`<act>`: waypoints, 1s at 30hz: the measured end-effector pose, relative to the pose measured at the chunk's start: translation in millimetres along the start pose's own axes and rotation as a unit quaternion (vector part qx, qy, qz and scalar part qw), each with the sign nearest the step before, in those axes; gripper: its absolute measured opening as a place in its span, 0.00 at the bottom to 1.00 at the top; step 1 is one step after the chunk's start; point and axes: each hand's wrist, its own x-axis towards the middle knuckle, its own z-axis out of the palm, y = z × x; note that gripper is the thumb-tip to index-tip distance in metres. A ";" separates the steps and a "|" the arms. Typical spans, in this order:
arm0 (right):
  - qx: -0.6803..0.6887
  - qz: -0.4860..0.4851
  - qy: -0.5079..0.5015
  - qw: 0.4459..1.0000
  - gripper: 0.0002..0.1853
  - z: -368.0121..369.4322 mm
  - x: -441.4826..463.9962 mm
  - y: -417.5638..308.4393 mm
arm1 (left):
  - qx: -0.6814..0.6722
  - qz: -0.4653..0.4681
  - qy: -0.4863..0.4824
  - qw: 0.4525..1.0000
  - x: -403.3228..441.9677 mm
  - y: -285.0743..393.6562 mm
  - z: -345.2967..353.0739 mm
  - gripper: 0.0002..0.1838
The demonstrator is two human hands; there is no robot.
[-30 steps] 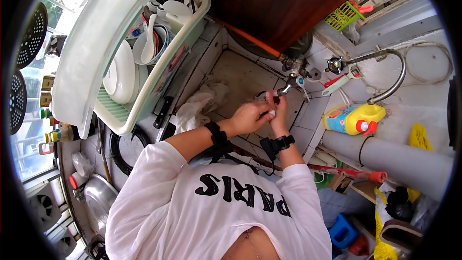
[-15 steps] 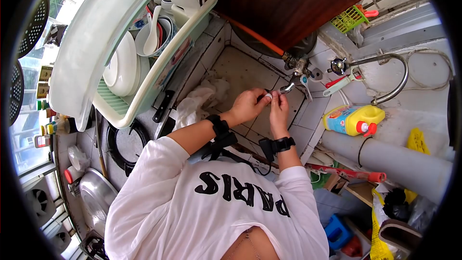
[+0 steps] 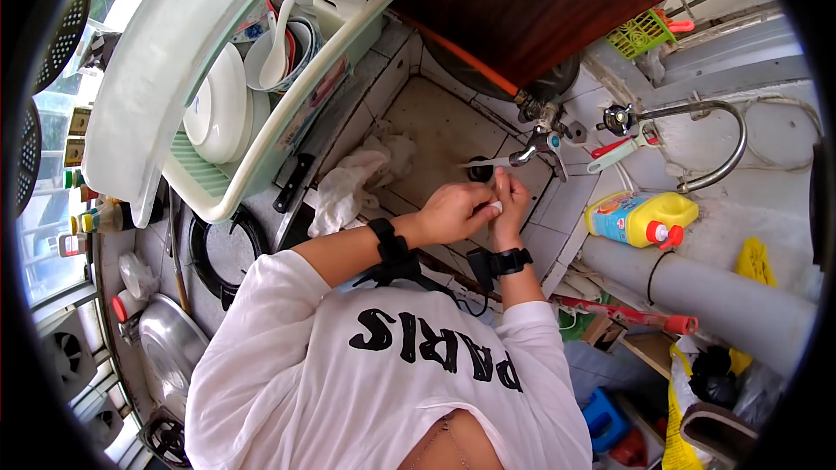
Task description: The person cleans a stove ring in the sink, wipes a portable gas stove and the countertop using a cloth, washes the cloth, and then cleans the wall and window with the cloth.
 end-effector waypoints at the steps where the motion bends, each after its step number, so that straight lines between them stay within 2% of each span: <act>1: -0.001 0.001 -0.001 1.000 0.22 -2.4 -0.6 2.6 | -0.001 -0.001 0.001 1.000 -1.0 1.9 -0.6 0.09; 3: 0.015 0.008 -0.022 1.000 0.15 -8.2 -0.3 10.4 | -0.023 -0.019 0.013 0.999 -2.7 4.6 -1.8 0.08; 13: 0.053 0.040 -0.044 0.997 0.10 -10.5 3.3 10.1 | -0.045 -0.065 0.038 0.996 -6.6 -15.0 1.8 0.10; 15: 0.034 0.031 -0.035 0.998 0.13 -2.7 0.4 -0.3 | -0.238 -0.160 0.030 0.957 -0.2 -36.0 10.5 0.10; 17: 0.064 0.045 -0.041 0.996 0.09 -7.1 4.5 5.1 | -0.270 -0.179 0.010 0.946 12.3 -46.9 9.1 0.10; 19: 0.095 0.056 -0.047 0.993 0.09 -19.3 11.1 16.4 | -0.374 -0.207 0.019 0.904 29.5 -48.3 7.6 0.09; 21: 0.125 0.142 -0.044 0.981 0.14 -34.0 18.5 24.8 | -0.382 -0.231 0.026 0.894 45.8 -57.1 16.1 0.09; 22: 0.119 0.181 -0.026 0.976 0.19 -39.0 19.2 25.3 | -0.403 -0.255 0.001 0.879 53.6 -60.3 19.8 0.09; 24: 0.120 0.185 -0.027 0.975 0.20 -46.8 21.0 25.6 | -0.422 -0.277 -0.027 0.863 67.1 -66.0 29.3 0.10; 26: 0.119 0.190 -0.023 0.974 0.22 -54.1 19.6 26.4 | -0.345 -0.259 -0.039 0.901 76.0 -70.8 42.5 0.12; 28: 0.093 0.156 -0.048 0.982 0.25 -53.0 16.3 19.0 | -0.336 -0.273 -0.048 0.900 84.1 -62.8 45.4 0.12; 30: 0.073 0.141 -0.055 0.986 0.25 -58.5 19.6 25.0 | -0.325 -0.287 -0.057 0.899 87.3 -54.1 45.6 0.13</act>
